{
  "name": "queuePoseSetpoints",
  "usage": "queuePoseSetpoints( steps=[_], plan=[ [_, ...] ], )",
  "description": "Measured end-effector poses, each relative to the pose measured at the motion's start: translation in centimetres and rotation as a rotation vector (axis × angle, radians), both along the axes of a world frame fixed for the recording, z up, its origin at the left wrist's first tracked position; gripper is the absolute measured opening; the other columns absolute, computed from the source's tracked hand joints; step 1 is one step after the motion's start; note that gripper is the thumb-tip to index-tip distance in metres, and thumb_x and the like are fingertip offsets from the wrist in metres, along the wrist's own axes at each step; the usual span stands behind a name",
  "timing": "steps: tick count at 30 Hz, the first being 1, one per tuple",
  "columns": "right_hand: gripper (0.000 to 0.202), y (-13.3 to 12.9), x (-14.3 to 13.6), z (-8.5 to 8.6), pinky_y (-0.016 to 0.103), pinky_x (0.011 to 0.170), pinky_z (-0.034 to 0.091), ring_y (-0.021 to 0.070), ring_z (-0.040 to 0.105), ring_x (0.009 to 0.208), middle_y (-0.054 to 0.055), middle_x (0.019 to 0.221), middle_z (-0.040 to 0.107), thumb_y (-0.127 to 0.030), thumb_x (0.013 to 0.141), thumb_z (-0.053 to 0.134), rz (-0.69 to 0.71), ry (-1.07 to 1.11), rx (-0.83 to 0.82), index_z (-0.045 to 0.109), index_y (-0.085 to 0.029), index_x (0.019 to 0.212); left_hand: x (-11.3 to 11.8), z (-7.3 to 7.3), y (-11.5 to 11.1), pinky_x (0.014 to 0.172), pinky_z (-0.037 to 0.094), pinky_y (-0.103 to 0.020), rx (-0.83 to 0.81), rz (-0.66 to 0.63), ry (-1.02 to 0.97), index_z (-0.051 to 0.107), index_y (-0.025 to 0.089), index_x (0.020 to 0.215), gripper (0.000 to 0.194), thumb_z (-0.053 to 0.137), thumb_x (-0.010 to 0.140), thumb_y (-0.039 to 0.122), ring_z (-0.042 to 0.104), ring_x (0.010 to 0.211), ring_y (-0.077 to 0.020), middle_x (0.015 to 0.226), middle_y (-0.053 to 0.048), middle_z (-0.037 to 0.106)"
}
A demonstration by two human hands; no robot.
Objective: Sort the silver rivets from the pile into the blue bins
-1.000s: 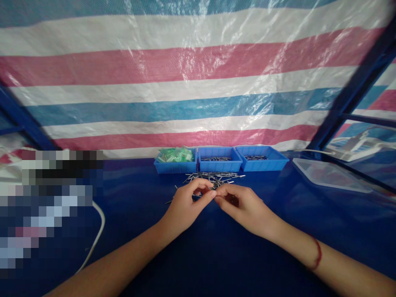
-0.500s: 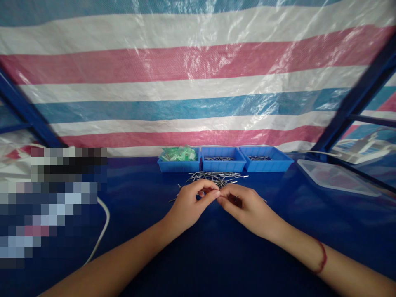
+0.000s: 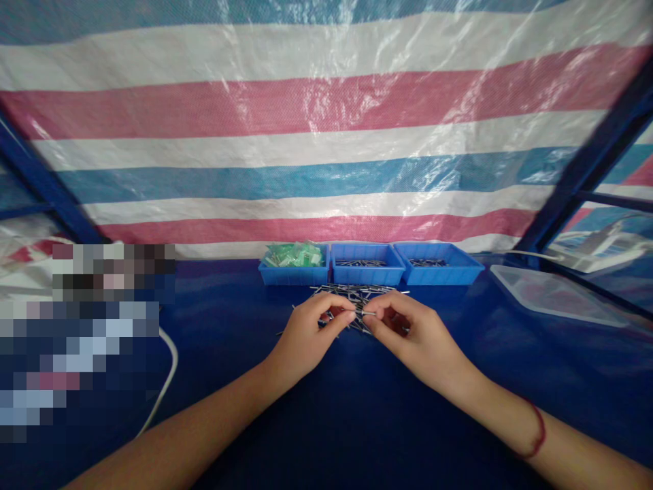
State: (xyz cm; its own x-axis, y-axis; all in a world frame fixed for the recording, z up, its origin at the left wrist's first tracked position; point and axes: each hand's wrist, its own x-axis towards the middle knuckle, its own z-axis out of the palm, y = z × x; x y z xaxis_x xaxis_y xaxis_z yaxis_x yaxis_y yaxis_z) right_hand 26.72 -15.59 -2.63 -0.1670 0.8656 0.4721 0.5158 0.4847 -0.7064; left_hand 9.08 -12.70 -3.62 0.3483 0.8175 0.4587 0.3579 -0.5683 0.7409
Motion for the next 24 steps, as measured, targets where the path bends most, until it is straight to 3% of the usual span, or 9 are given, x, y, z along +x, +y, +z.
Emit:
queuePoseSetpoints(
  steps=[5,8,11,17,20,24],
  plan=[
    [0.016,-0.5,0.1,0.8,0.023,0.054,0.039,0.0107,0.05,0.058,0.0,0.066,0.055,-0.024,0.085,0.053,0.031,-0.123,0.121,0.058,-0.018,0.072,-0.1,0.3,-0.2,0.072,0.045,-0.026,0.058,-0.044,0.085,0.063,0.018,0.083,0.012,0.053,0.087,0.024,0.06,0.077,-0.014,0.081,-0.001,0.065],
    [0.02,0.2,0.8,1.2,0.024,0.055,0.039,0.0113,0.051,0.058,0.001,0.065,0.057,-0.025,0.086,0.051,0.033,-0.159,0.144,0.059,-0.018,0.069,-0.4,0.5,-0.1,0.079,0.046,-0.028,0.122,-0.056,0.159,0.061,0.019,0.095,0.013,0.051,0.088,0.024,0.06,0.084,-0.0152,0.09,-0.003,0.065],
    [0.02,1.9,2.7,1.6,0.025,0.056,0.041,0.0131,0.055,0.06,0.002,0.069,0.062,-0.031,0.084,0.052,-0.158,-0.102,0.154,0.063,-0.017,0.075,-1.1,0.8,0.2,0.085,0.044,-0.032,0.211,-0.018,0.276,0.055,0.02,0.113,0.025,0.05,0.089,0.024,0.058,0.093,-0.0172,0.101,-0.005,0.063],
    [0.026,5.5,8.4,2.0,0.03,0.06,0.039,0.02,0.059,0.063,0.007,0.069,0.067,-0.037,0.08,0.055,-0.755,-0.152,0.119,0.069,-0.016,0.079,-2.8,1.9,1.0,0.087,0.041,-0.036,0.337,-0.124,0.645,0.063,0.021,0.1,0.023,0.046,0.086,0.015,0.055,0.096,-0.0199,0.102,-0.004,0.063],
    [0.032,6.1,9.7,1.8,0.031,0.058,0.037,0.0225,0.06,0.063,0.008,0.069,0.066,-0.041,0.08,0.054,-0.841,-0.257,0.067,0.07,-0.015,0.086,-3.4,2.3,1.1,0.087,0.039,-0.035,0.324,-0.196,0.724,0.064,0.023,0.1,0.029,0.05,0.078,0.01,0.054,0.099,-0.02,0.105,-0.004,0.061],
    [0.031,5.8,9.1,1.7,0.03,0.057,0.037,0.0198,0.058,0.06,0.006,0.069,0.065,-0.039,0.08,0.052,-0.783,-0.234,0.099,0.068,-0.015,0.091,-3.8,2.5,1.3,0.086,0.039,-0.034,0.286,-0.236,0.768,0.065,0.024,0.096,0.02,0.056,0.079,0.018,0.054,0.099,-0.0198,0.107,-0.002,0.06]
  ],
)
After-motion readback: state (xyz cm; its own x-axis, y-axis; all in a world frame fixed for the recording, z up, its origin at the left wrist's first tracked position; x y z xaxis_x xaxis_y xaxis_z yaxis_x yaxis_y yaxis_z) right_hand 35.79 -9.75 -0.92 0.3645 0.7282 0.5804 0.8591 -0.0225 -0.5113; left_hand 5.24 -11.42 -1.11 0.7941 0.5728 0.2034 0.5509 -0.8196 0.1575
